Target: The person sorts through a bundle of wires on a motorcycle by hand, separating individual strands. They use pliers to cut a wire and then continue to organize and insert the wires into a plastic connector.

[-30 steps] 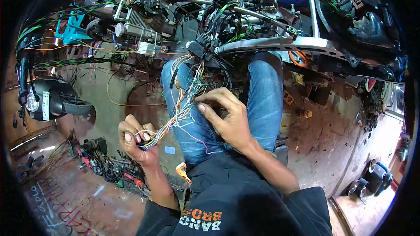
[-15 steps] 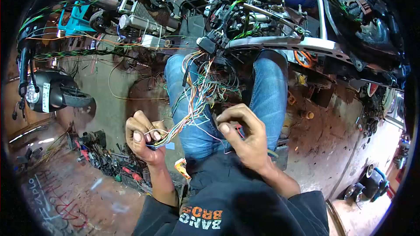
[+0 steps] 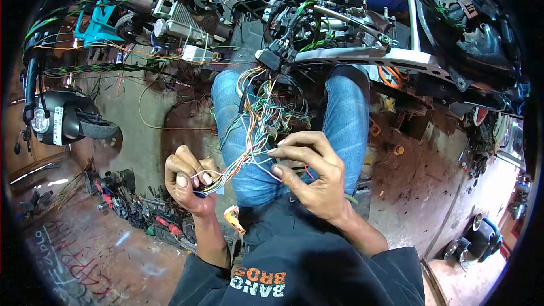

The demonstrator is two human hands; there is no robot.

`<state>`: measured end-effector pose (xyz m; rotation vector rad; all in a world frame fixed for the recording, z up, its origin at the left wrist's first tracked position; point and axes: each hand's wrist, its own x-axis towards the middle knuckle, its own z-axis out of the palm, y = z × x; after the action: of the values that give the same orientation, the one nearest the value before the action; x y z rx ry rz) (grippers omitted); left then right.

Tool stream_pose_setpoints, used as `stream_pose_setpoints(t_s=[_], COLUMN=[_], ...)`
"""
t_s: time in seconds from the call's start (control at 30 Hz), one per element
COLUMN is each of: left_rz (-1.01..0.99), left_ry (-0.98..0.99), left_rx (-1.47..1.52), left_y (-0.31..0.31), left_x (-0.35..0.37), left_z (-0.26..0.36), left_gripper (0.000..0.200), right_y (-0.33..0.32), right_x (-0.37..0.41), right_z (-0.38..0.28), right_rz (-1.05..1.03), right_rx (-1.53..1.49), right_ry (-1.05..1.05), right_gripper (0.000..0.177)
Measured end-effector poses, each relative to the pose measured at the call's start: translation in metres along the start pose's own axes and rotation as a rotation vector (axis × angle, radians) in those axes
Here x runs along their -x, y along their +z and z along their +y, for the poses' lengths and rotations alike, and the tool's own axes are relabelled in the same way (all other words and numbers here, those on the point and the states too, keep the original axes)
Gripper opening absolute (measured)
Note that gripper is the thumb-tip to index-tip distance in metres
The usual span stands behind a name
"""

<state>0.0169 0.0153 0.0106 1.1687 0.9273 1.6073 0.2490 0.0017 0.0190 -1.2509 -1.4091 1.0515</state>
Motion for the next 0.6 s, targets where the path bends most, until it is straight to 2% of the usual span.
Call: stream_pose_setpoints(t_s=[0.1,0.23,0.33,0.6], left_rz=[0.009,0.038,0.004,0.004], left_ry=[0.002,-0.004,-0.007,-0.010], left_rx=[0.008,0.011,-0.002,-0.068], left_y=[0.004,0.007,0.009,0.005], left_x=[0.000,0.000,-0.002,-0.002], left_z=[-0.001,-0.001,0.001,0.000], left_gripper=[0.038,0.038,0.038,0.040], right_y=[0.001,0.000,-0.002,-0.006], right_x=[-0.002,0.002,0.003,0.010], right_z=[0.000,0.004,0.005,0.005], right_rz=[-0.022,-0.075,-0.064,-0.138], right_rx=[0.036,-0.033,0.060,0.024], right_ry=[-0.071,-0.065,-0.161,-0.169], right_gripper=[0.025,0.020,0.021,0.022])
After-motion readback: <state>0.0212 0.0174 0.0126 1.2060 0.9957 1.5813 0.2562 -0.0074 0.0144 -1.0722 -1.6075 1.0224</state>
